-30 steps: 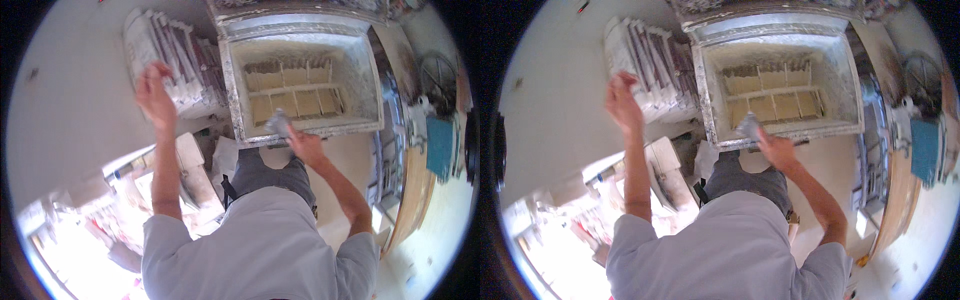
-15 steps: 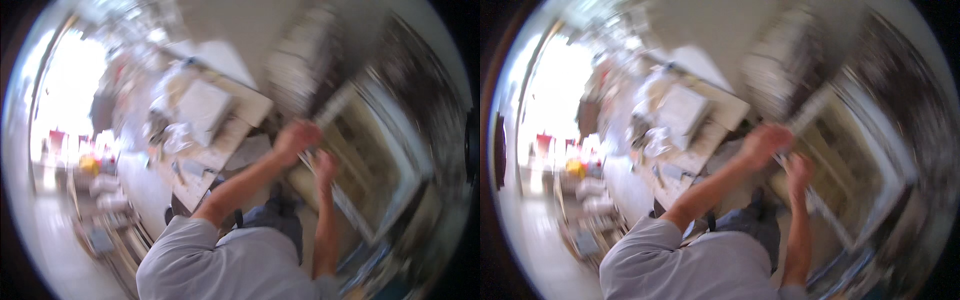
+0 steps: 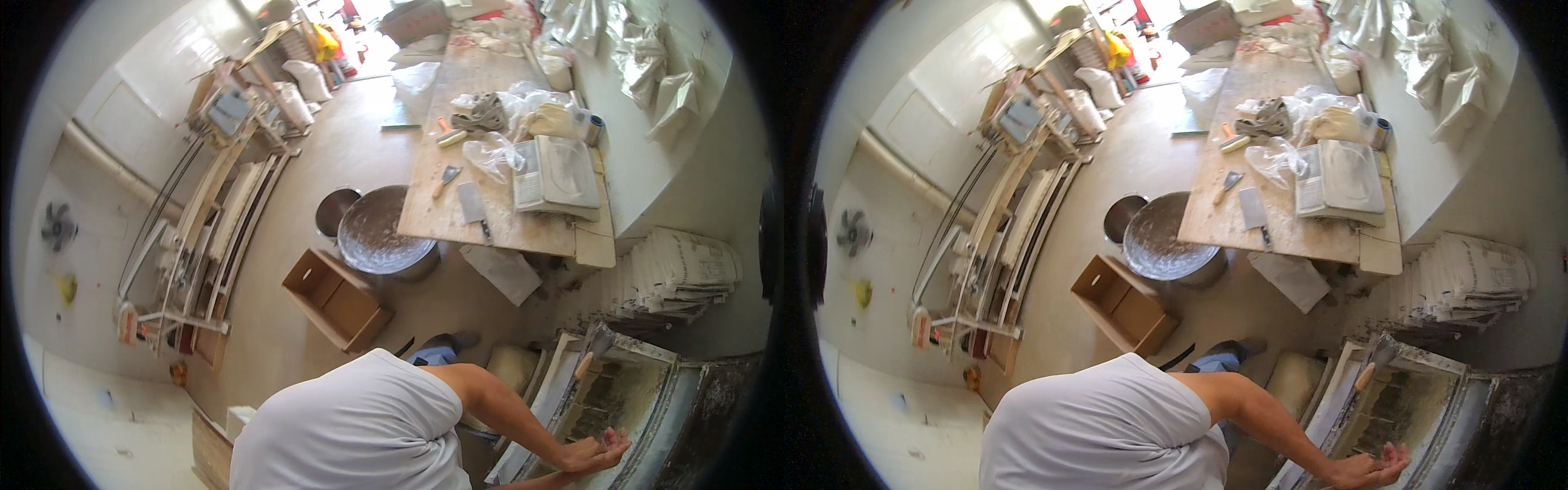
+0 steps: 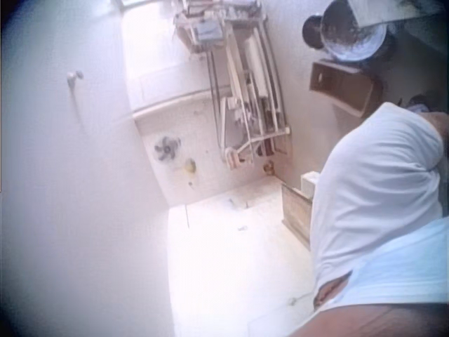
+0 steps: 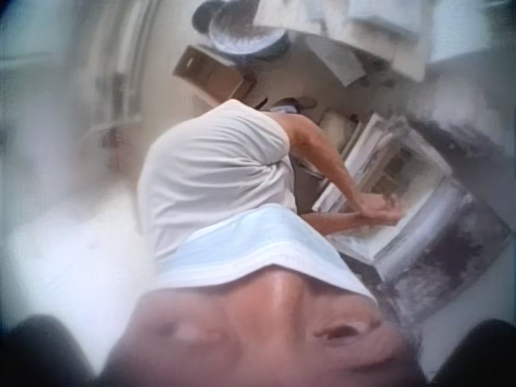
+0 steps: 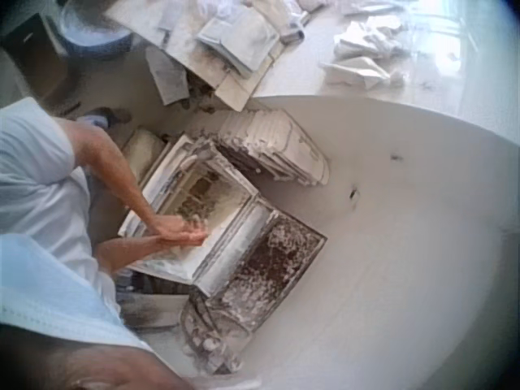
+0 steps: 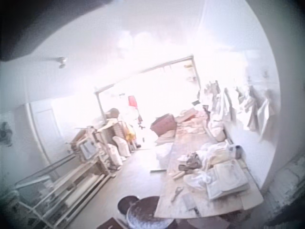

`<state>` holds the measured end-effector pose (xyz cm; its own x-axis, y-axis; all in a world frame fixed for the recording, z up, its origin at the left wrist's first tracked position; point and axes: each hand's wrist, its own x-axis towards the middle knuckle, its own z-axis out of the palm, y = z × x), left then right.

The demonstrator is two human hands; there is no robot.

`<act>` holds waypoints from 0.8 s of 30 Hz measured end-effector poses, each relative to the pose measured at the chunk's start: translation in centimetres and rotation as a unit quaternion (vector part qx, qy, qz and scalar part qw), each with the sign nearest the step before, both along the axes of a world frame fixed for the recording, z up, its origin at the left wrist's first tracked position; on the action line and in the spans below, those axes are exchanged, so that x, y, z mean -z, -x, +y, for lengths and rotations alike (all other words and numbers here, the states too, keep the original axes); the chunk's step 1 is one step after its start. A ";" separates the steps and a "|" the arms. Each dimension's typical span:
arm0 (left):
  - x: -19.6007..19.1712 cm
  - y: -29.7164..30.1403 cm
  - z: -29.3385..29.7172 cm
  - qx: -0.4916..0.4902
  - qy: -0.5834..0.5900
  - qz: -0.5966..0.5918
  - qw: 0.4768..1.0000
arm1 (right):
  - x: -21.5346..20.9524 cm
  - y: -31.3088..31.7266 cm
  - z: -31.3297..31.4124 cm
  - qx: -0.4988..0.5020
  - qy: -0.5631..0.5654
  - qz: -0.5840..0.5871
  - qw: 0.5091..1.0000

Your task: The person scrapes residue from a metal mold using a scraper, then walks to a nearby table to retrieve a folded sheet of dough. They return to the mold and continue scraping the interior and edges, then place the scraper on a wooden board and walk toward a dough sheeter.

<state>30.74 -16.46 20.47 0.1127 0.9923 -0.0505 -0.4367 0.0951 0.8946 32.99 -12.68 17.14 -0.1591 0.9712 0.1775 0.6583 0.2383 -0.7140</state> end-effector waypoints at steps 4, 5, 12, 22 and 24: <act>-0.6 -9.0 -2.0 -0.035 -0.026 0.016 0.999 | -1.6 -3.3 -1.9 -0.036 -0.017 -0.023 0.999; -1.1 -10.9 -2.3 -0.040 -0.034 0.020 0.998 | -1.8 -4.1 -2.2 -0.006 -0.025 0.003 1.000; -4.6 -18.4 -1.6 -0.033 -0.048 0.064 0.996 | -2.9 -8.8 -3.8 -0.060 -0.036 -0.056 0.996; -8.1 -11.4 -6.3 -0.078 -0.017 0.130 0.988 | -5.0 -12.2 -7.6 -0.110 -0.133 -0.130 0.976; -8.2 -6.8 -11.0 -0.103 0.012 0.173 0.979 | -5.0 -11.1 -9.9 -0.147 -0.154 -0.128 0.969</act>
<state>37.52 -27.46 28.71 -0.1176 0.9903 -0.0734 -0.1201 0.0592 0.9910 44.07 -22.62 22.15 -0.4977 0.7841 0.3709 0.6751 0.6186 -0.4019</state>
